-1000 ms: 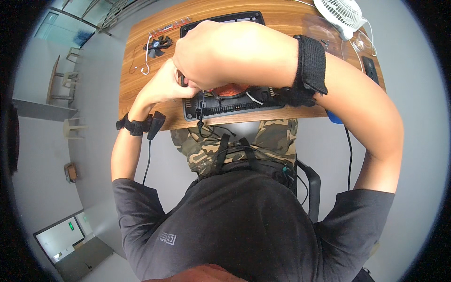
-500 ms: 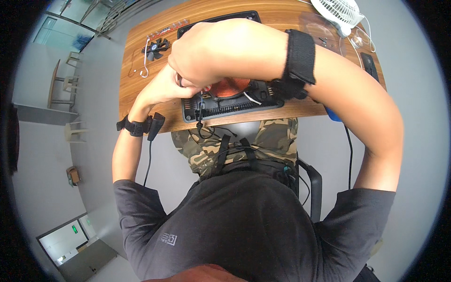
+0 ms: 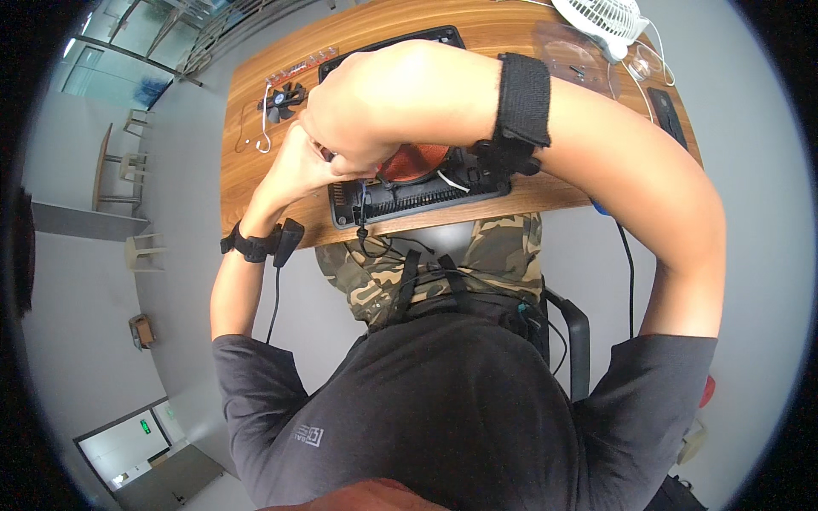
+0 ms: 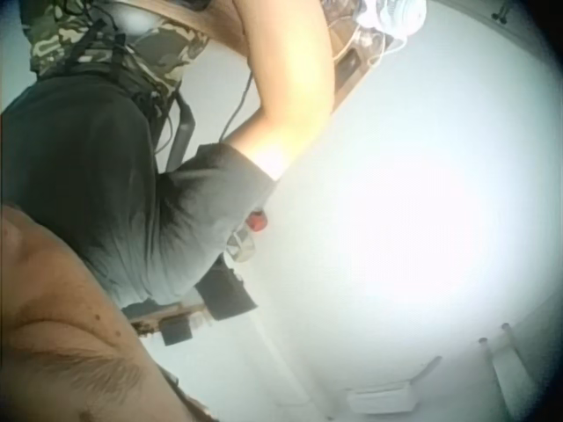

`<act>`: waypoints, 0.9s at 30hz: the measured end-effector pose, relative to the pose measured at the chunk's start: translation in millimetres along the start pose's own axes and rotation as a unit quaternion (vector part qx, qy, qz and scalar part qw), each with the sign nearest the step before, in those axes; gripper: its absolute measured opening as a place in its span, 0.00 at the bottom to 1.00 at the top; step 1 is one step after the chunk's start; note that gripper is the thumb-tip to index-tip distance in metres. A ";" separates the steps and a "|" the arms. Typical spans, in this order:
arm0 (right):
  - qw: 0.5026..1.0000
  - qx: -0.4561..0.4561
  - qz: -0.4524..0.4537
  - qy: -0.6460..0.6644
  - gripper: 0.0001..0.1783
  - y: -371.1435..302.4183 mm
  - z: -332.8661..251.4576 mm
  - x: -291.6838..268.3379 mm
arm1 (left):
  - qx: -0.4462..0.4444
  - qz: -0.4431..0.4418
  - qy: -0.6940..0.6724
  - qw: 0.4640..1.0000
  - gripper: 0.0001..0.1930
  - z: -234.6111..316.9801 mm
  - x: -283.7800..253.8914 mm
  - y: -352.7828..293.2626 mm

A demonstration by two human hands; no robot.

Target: The person uses a screwdriver to tighten screws on a black electronic device with a copper-colored circular component. They then place a small black fan onto the device and secure it with screws.

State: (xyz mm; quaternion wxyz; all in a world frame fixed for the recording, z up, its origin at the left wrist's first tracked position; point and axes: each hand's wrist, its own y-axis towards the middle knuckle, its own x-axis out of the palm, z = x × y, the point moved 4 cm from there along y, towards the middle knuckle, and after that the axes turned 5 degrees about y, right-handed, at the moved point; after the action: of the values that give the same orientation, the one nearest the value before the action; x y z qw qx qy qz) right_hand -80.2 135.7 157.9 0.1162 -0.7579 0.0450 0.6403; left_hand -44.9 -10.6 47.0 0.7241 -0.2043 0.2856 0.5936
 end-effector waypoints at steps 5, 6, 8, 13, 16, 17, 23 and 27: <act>0.998 -0.049 0.016 0.046 0.17 3.5 1.0 9.7 | -0.024 -0.052 -0.110 0.992 0.22 1.1 1.9 -5.9; 0.998 -0.047 0.018 0.042 0.17 10.8 -0.7 13.4 | -0.038 -0.065 -0.122 0.990 0.22 1.1 1.3 -8.0; 0.998 -0.062 0.018 0.021 0.19 17.2 -2.4 14.1 | -0.032 -0.058 -0.120 0.991 0.23 8.8 -2.3 -8.7; 0.997 -0.058 0.043 -0.034 0.13 20.0 -7.8 13.7 | -0.010 -0.017 -0.100 0.995 0.27 14.3 -2.9 -8.7; 1.000 -0.020 0.020 -0.007 0.12 29.5 0.6 22.0 | -0.009 0.000 -0.098 0.995 0.27 11.6 -4.1 -10.2; 0.997 -0.057 0.047 0.004 0.13 27.2 1.1 20.6 | -0.016 0.009 -0.094 0.995 0.26 4.0 -3.1 -10.0; 0.996 -0.071 0.028 0.039 0.17 16.3 2.8 15.1 | -0.059 -0.038 -0.163 0.984 0.24 -4.4 1.6 -12.4; 0.994 -0.081 0.073 0.007 0.19 11.4 9.3 22.9 | -0.014 -0.017 -0.122 0.992 0.23 2.8 2.6 -10.0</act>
State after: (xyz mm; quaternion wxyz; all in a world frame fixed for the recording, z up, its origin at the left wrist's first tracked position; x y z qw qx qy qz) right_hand -87.6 128.7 132.6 0.0070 -0.7644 0.0485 0.6429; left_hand -34.3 -9.0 47.0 0.7608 -0.1455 0.1834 0.6053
